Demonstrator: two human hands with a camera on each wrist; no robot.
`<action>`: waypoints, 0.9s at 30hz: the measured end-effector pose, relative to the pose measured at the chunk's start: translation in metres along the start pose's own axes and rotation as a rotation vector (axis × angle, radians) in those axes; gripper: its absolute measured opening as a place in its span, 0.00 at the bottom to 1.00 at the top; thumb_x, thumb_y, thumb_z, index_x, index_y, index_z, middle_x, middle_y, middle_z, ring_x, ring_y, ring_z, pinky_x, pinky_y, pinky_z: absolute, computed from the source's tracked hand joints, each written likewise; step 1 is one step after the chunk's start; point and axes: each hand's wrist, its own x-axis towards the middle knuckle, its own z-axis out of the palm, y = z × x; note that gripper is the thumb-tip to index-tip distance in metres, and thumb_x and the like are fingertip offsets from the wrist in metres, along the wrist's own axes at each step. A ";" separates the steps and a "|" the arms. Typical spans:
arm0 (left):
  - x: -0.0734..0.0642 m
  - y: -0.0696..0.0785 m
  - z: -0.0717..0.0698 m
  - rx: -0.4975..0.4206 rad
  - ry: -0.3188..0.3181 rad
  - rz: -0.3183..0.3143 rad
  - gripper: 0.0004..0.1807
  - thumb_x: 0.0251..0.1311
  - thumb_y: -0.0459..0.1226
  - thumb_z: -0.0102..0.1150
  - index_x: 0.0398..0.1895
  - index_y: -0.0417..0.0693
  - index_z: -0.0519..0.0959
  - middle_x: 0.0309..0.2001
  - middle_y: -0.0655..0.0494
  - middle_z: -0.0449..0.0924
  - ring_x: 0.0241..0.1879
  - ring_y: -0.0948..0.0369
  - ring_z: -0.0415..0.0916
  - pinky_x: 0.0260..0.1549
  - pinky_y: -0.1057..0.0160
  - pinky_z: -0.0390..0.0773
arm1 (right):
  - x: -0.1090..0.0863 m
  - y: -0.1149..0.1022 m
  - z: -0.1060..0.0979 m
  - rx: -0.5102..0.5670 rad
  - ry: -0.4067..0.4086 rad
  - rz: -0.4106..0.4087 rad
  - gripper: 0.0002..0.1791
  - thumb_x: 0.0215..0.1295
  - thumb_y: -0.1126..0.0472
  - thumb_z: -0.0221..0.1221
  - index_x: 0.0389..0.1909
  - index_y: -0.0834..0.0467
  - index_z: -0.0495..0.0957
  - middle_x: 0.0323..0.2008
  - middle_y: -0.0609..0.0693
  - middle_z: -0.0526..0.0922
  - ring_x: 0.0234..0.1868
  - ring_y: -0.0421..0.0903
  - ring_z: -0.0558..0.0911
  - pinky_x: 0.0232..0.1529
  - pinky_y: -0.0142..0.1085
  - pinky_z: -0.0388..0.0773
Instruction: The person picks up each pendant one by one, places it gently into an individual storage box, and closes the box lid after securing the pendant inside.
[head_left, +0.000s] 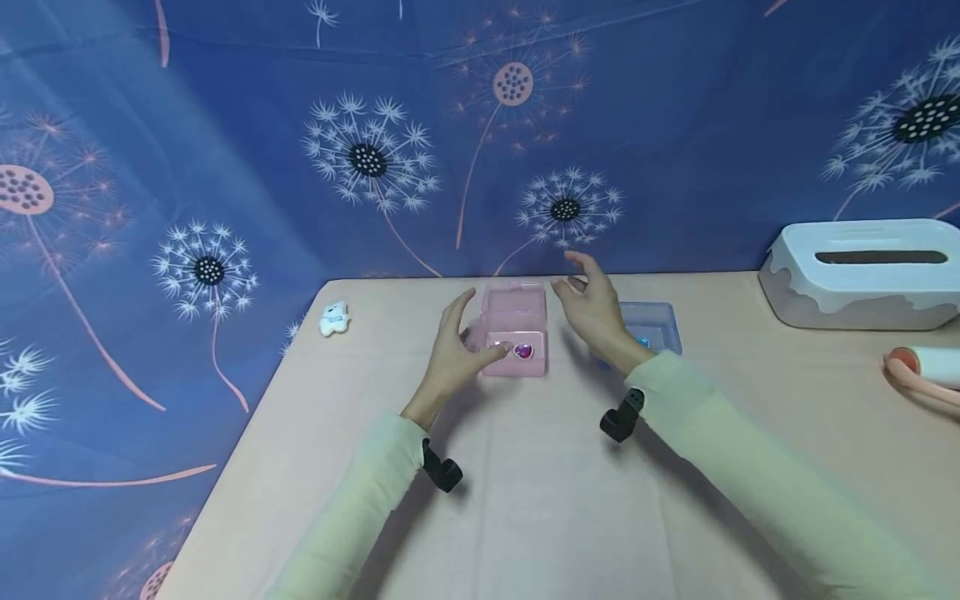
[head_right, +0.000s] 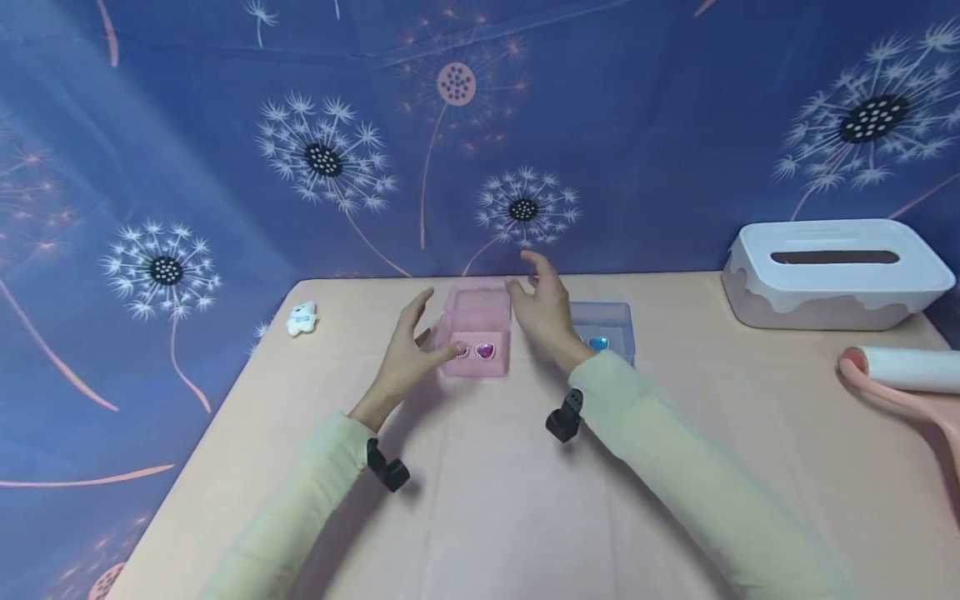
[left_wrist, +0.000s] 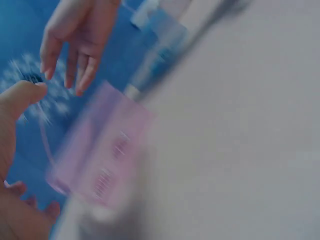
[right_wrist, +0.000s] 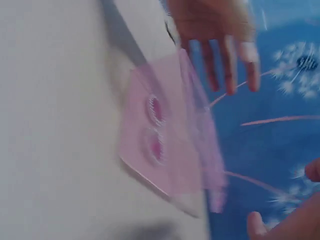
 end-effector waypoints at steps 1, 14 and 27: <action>-0.002 -0.005 0.000 -0.050 -0.021 -0.030 0.53 0.48 0.34 0.73 0.75 0.54 0.52 0.75 0.50 0.49 0.75 0.49 0.49 0.72 0.49 0.58 | 0.004 0.004 0.006 0.017 -0.010 0.045 0.31 0.71 0.59 0.51 0.73 0.55 0.56 0.74 0.57 0.55 0.71 0.58 0.64 0.68 0.49 0.69; -0.010 -0.010 0.007 -0.110 -0.067 -0.037 0.46 0.50 0.31 0.70 0.72 0.37 0.55 0.70 0.31 0.59 0.67 0.38 0.64 0.66 0.45 0.68 | 0.018 0.035 0.033 0.223 -0.107 0.244 0.34 0.73 0.64 0.47 0.74 0.65 0.46 0.69 0.67 0.64 0.70 0.56 0.66 0.73 0.43 0.62; 0.001 -0.045 0.014 -0.009 -0.014 -0.038 0.47 0.47 0.40 0.76 0.71 0.49 0.60 0.67 0.45 0.68 0.64 0.50 0.71 0.64 0.56 0.72 | 0.018 0.028 0.027 0.263 -0.109 0.242 0.29 0.73 0.60 0.49 0.71 0.64 0.58 0.66 0.62 0.70 0.60 0.55 0.75 0.63 0.45 0.75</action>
